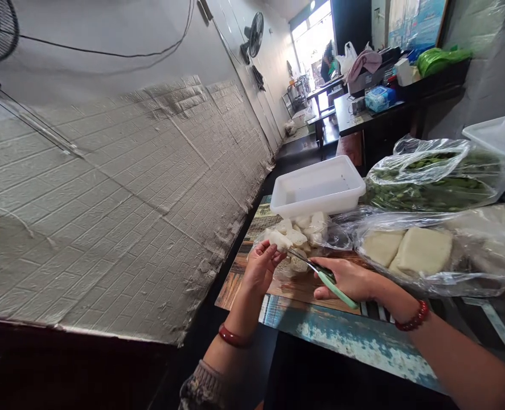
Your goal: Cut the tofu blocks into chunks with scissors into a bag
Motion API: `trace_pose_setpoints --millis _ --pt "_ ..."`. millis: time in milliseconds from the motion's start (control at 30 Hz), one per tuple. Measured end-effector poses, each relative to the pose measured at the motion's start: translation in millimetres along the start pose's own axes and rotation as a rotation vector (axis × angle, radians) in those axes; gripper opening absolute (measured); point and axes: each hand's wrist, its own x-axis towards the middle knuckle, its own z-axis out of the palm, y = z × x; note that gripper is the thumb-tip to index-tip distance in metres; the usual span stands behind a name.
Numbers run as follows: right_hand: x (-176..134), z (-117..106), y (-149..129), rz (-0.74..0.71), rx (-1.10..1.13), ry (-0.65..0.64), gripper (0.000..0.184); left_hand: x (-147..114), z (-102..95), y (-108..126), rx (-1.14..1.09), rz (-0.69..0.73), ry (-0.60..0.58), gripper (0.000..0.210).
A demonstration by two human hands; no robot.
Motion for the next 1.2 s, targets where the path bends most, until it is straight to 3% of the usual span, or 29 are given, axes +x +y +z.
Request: trace_pose_setpoints --millis 567,900,1200 --pt "1.1 -0.6 -6.7 0.05 -0.062 0.049 0.063 2.4 1.0 -7.0 0.046 0.064 0.055 0.043" --pt "2.1 1.8 -2.3 0.05 -0.051 0.06 0.07 2.7 4.1 -7.9 0.038 0.062 0.065 0.042" --pt "4.2 2.5 -2.3 0.062 -0.022 0.061 0.057 0.1 4.6 -7.0 0.084 0.066 0.072 0.04"
